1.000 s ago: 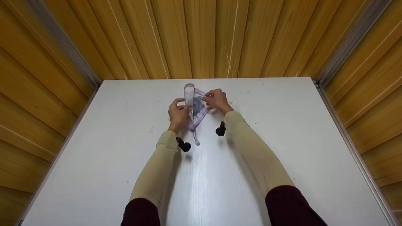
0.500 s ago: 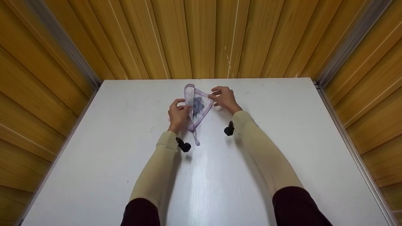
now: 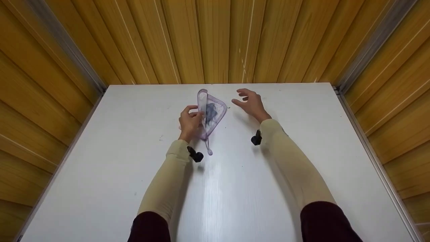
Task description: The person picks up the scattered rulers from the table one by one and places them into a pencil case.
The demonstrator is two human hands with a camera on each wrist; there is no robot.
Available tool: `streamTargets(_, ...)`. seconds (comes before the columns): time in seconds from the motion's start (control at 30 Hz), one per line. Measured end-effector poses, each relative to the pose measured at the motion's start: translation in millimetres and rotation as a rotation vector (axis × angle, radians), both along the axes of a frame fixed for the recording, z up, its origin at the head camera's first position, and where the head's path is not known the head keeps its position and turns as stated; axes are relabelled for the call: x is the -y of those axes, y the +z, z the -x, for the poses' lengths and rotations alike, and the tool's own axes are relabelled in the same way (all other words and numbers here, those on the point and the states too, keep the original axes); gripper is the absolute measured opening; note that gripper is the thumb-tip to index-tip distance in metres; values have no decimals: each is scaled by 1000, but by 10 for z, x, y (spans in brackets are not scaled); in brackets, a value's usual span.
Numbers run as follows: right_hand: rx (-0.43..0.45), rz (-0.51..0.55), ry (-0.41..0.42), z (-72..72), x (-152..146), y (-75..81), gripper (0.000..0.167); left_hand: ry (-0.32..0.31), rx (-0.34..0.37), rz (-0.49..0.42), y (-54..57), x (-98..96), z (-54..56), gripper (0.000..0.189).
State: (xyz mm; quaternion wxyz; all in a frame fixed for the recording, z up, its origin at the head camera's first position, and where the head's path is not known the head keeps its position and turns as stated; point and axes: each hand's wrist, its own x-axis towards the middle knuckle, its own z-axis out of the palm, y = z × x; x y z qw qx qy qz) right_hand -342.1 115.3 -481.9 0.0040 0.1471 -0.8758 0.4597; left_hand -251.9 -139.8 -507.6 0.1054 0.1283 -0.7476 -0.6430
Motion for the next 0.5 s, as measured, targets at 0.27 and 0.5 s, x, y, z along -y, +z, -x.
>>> streamTargets(0.27, 4, -11, -35, -1, -300, -28, 61, -4, 40, 5, -6, -2, 0, 24)
streamTargets(0.5, -16, -35, -52, -11, -633, -34, 63, -11, 69, -17, -1, 3, 19, 24)
